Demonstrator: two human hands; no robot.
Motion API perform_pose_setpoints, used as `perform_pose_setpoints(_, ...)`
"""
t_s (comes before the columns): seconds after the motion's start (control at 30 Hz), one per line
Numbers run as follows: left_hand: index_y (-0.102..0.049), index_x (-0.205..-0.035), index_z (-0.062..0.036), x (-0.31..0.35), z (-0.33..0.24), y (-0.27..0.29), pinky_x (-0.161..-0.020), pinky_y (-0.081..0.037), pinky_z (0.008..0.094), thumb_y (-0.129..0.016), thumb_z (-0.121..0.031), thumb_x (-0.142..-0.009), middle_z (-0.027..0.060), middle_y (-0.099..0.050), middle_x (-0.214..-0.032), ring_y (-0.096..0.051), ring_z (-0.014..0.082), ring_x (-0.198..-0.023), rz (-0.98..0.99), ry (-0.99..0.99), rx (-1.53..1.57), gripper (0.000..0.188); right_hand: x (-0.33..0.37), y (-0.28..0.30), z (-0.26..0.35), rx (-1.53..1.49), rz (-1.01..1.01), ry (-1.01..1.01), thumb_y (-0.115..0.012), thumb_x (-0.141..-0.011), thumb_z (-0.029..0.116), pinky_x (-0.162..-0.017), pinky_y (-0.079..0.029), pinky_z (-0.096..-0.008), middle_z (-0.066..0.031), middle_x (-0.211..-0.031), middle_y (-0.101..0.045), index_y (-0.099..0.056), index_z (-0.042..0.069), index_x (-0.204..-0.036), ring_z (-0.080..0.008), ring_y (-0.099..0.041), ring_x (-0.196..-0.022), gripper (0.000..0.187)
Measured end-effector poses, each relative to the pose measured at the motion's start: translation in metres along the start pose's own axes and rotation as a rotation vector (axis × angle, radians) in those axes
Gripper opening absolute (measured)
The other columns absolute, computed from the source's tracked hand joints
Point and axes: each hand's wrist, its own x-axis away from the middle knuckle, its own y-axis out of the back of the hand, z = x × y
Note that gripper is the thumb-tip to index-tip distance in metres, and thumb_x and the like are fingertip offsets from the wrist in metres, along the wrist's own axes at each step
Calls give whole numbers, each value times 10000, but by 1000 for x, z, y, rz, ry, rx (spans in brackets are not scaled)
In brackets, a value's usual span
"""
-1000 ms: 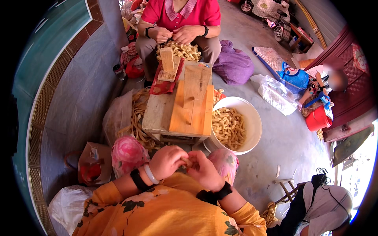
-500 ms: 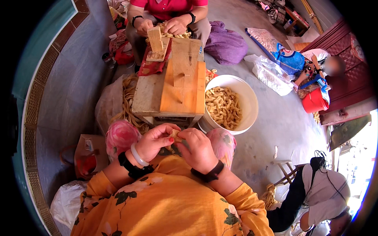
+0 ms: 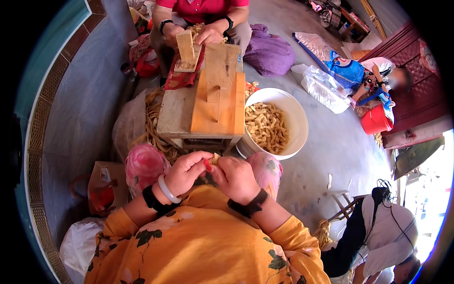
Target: The person folds small rectangular pieces of paper by hand, one by one, and places them into a white bucket.
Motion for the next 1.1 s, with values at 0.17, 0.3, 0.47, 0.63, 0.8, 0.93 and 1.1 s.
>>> perform_pose_setpoints(0.17,-580,-945,-30,-12,-7,18,-636,-428,218,-526,-118,-940,14,-578,-772,-512,73,-697,-173,-35,-262,102,7,12,16,-376,216,-214,-534,-925,154,-524,-421,-314,-83,-600,-548,-555,29,-718,-236,-516,-523,242)
perform_pose_setpoints(0.3,-570,-962,-27,-10,-8,9,-690,-453,245,-515,-108,-943,53,-601,-802,-561,119,-739,-157,-68,-328,100,-1,19,17,-69,-68,41,-618,-852,98,-542,-457,-361,-130,-689,-567,-540,35,-827,-310,-562,-611,103)
perform_pose_setpoints(0.47,-559,-988,-31,-14,-15,0,-653,-444,228,-518,-77,-937,33,-591,-796,-543,91,-710,-180,-143,-273,80,-11,10,20,48,68,237,-646,-739,-3,-529,-456,-375,-120,-673,-547,-514,45,-826,-306,-575,-616,166)
perform_pose_setpoints(0.63,-558,-969,-41,-28,-22,26,-568,-409,202,-516,-134,-947,-31,-518,-710,-466,49,-616,-17,180,-11,104,-19,22,4,-6,21,136,-654,-741,-34,-535,-457,-323,-77,-684,-577,-525,51,-820,-235,-570,-561,174)
perform_pose_setpoints(0.8,-574,-907,-20,-48,-3,58,-536,-405,206,-538,-174,-931,-10,-531,-679,-477,56,-597,235,341,-50,160,-37,26,-20,48,-59,82,-617,-729,-42,-587,-483,-354,-110,-733,-589,-548,43,-867,-288,-597,-668,176)
perform_pose_setpoints(0.93,-583,-879,-22,-75,-10,49,-522,-420,251,-572,-186,-908,20,-550,-634,-497,108,-553,12,256,14,167,-68,33,-34,66,-156,105,-594,-745,-47,-597,-494,-343,-118,-774,-583,-553,40,-871,-288,-600,-668,159)
perform_pose_setpoints(1.1,-544,-841,-1,-101,6,41,-533,-406,273,-573,-131,-904,15,-530,-650,-489,103,-574,-233,44,-518,148,-87,23,-71,407,-205,113,-607,-778,73,-601,-482,-415,-142,-812,-574,-539,53,-833,-331,-592,-716,90)
